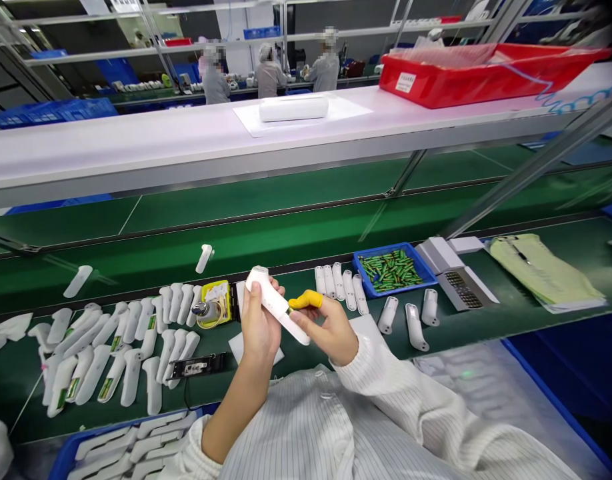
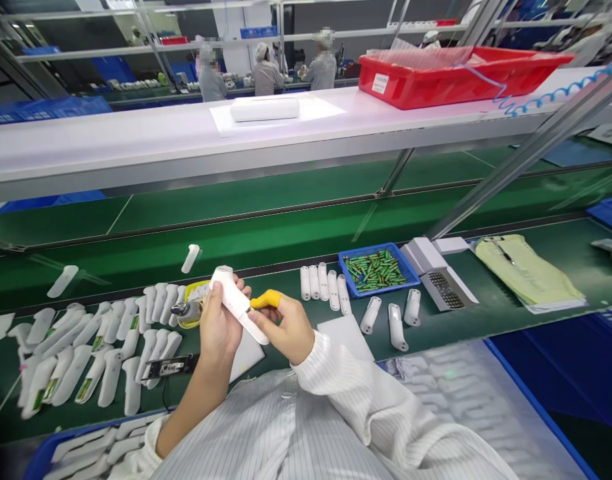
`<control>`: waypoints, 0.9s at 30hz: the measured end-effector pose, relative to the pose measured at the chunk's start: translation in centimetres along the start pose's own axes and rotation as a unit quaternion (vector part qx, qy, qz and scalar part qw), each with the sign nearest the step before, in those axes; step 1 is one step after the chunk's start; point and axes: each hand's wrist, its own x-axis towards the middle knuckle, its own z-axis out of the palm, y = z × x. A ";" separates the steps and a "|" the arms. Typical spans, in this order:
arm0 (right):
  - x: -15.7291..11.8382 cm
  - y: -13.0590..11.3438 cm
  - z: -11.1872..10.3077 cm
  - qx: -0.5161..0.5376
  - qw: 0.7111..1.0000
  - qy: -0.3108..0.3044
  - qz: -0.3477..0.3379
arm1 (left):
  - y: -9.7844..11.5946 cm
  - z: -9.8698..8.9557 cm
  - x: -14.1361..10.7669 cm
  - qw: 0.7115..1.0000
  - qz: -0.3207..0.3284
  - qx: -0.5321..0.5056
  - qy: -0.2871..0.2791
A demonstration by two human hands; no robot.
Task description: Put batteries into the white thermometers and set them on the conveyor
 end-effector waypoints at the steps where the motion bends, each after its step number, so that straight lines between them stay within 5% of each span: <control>1: -0.2 0.0 0.0 -0.046 0.998 0.006 -0.043 | -0.1 0.0 0.1 1.000 0.007 -0.011 0.016; 4: -0.8 0.3 0.2 -0.145 0.979 0.010 -0.142 | -0.5 0.0 0.4 0.998 0.024 -0.019 0.050; 7: -1.1 1.1 0.4 -0.167 0.970 0.051 -0.170 | -0.6 0.0 0.5 0.998 0.042 -0.001 0.051; 11: -0.8 1.7 0.0 -0.020 0.993 0.096 -0.063 | 0.0 0.1 0.4 0.996 -0.008 0.014 -0.084; 14: -0.5 1.4 -0.4 0.139 0.985 0.086 0.055 | 0.4 -0.3 0.3 0.976 -0.050 0.085 -0.193; 19: -0.4 1.1 -0.7 0.246 0.959 0.061 0.126 | 0.4 -1.3 0.6 0.964 -0.025 0.175 -0.199; 27: 0.0 2.1 -0.7 0.401 0.887 -0.057 0.222 | -0.3 -2.1 2.8 0.954 -0.074 0.153 -0.246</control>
